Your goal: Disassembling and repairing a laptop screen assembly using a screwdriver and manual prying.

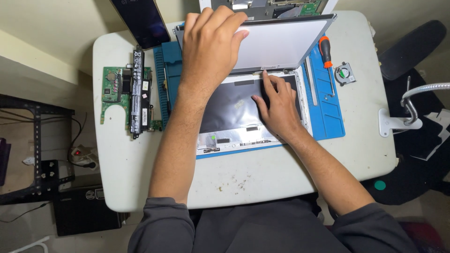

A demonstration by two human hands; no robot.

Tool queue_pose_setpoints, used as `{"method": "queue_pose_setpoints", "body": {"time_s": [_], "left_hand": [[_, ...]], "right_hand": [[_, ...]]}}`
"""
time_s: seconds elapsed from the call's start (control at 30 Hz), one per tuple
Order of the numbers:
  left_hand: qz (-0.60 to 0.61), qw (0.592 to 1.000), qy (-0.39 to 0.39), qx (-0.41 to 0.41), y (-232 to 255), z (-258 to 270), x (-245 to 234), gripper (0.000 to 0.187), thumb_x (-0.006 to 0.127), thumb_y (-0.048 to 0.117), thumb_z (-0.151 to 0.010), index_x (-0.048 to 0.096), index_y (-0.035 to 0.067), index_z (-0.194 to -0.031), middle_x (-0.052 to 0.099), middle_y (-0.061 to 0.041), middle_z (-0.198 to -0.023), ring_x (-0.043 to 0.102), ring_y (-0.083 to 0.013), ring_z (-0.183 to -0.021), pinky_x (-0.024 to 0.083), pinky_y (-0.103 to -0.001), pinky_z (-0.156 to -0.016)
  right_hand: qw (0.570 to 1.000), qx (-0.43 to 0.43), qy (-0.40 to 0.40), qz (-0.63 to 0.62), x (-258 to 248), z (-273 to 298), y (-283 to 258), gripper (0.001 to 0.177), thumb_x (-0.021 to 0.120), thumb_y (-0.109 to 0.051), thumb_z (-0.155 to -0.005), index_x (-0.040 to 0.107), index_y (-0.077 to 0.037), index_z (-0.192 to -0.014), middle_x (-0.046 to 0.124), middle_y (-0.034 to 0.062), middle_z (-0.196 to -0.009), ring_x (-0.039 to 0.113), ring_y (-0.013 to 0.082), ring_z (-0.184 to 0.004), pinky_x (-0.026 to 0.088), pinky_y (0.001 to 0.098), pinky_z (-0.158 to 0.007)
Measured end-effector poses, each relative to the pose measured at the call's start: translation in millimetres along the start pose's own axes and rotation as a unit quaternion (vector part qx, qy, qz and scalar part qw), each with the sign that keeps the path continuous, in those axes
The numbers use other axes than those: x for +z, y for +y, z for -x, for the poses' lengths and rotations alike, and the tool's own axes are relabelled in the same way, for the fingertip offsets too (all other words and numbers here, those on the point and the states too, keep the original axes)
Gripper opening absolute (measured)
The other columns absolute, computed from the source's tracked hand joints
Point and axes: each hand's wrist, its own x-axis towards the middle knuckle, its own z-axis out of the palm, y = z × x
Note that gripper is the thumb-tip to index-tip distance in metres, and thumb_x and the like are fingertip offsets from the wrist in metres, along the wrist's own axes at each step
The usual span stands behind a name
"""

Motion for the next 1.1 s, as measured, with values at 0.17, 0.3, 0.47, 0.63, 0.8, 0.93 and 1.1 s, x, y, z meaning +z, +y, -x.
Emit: {"method": "queue_pose_setpoints", "body": {"time_s": [0.17, 0.3, 0.47, 0.63, 0.8, 0.93, 1.1], "left_hand": [[-0.003, 1.0, 0.002, -0.003, 0.1, 0.8, 1.4, 0.022, 0.087, 0.022, -0.089, 0.073, 0.017, -0.106, 0.066, 0.004, -0.095, 0.056, -0.0225, -0.081, 0.04, -0.038, -0.075], [0.003, 1.0, 0.001, -0.005, 0.7, 1.6, 1.4, 0.022, 0.087, 0.021, -0.089, 0.073, 0.016, -0.106, 0.066, 0.004, -0.096, 0.056, -0.0227, -0.082, 0.04, -0.038, -0.076], [0.005, 1.0, -0.001, -0.003, 1.7, 1.1, -0.5, 0.021, 0.086, 0.021, -0.09, 0.073, 0.016, -0.106, 0.066, 0.004, -0.096, 0.056, -0.0225, -0.081, 0.04, -0.038, -0.075], [0.002, 1.0, -0.007, -0.002, 1.2, 2.2, 0.6, 0.021, 0.086, 0.022, -0.091, 0.073, 0.016, -0.107, 0.067, 0.003, -0.097, 0.056, -0.0224, -0.082, 0.04, -0.038, -0.076], [-0.006, 1.0, -0.004, 0.003, 1.6, 1.3, 0.2, 0.018, 0.084, 0.022, -0.092, 0.074, 0.017, -0.106, 0.065, 0.004, -0.096, 0.054, -0.0225, -0.079, 0.039, -0.038, -0.073], [-0.007, 1.0, 0.001, 0.004, 2.2, 2.0, 0.5, 0.017, 0.084, 0.021, -0.093, 0.073, 0.017, -0.106, 0.065, 0.003, -0.096, 0.054, -0.023, -0.079, 0.039, -0.038, -0.073], [-0.001, 1.0, 0.0, 0.001, 2.1, 1.5, -0.1, 0.019, 0.084, 0.021, -0.092, 0.073, 0.016, -0.107, 0.065, 0.003, -0.096, 0.055, -0.0225, -0.08, 0.039, -0.038, -0.074]], "right_hand": [[1.0, 0.003, 0.0, -0.006, 2.3, 0.3, 1.0, 0.06, 0.063, -0.029, -0.106, 0.042, -0.004, -0.157, 0.054, 0.0159, -0.134, 0.051, 0.0333, -0.109, 0.043, 0.0491, -0.088], [1.0, 0.005, -0.008, -0.012, 3.3, 0.9, 3.0, 0.063, 0.063, -0.028, -0.107, 0.037, -0.005, -0.159, 0.052, 0.0166, -0.135, 0.051, 0.0335, -0.112, 0.042, 0.0509, -0.09], [1.0, 0.0, -0.006, -0.011, 1.3, 0.5, 0.8, 0.06, 0.063, -0.028, -0.106, 0.041, -0.006, -0.157, 0.053, 0.0143, -0.136, 0.051, 0.0318, -0.107, 0.041, 0.0497, -0.09], [1.0, 0.002, -0.01, -0.009, 1.0, 0.8, -0.3, 0.06, 0.062, -0.029, -0.106, 0.04, -0.007, -0.158, 0.054, 0.0131, -0.136, 0.051, 0.0317, -0.108, 0.04, 0.0481, -0.089], [0.999, 0.039, -0.025, -0.024, -9.4, -5.4, -11.5, 0.054, 0.058, -0.03, -0.106, 0.044, -0.006, -0.152, 0.052, 0.0151, -0.143, 0.052, 0.0337, -0.116, 0.04, 0.0487, -0.092], [0.997, 0.053, -0.032, -0.049, -13.0, -10.0, -10.6, 0.053, 0.059, -0.032, -0.105, 0.045, -0.008, -0.149, 0.05, 0.0137, -0.144, 0.051, 0.0335, -0.122, 0.039, 0.0495, -0.094], [0.996, -0.018, 0.01, -0.092, -16.8, -25.1, 3.2, 0.028, 0.064, -0.011, -0.101, 0.055, -0.003, -0.126, 0.057, 0.0159, -0.122, 0.056, 0.0344, -0.109, 0.044, 0.0427, -0.095]]}}
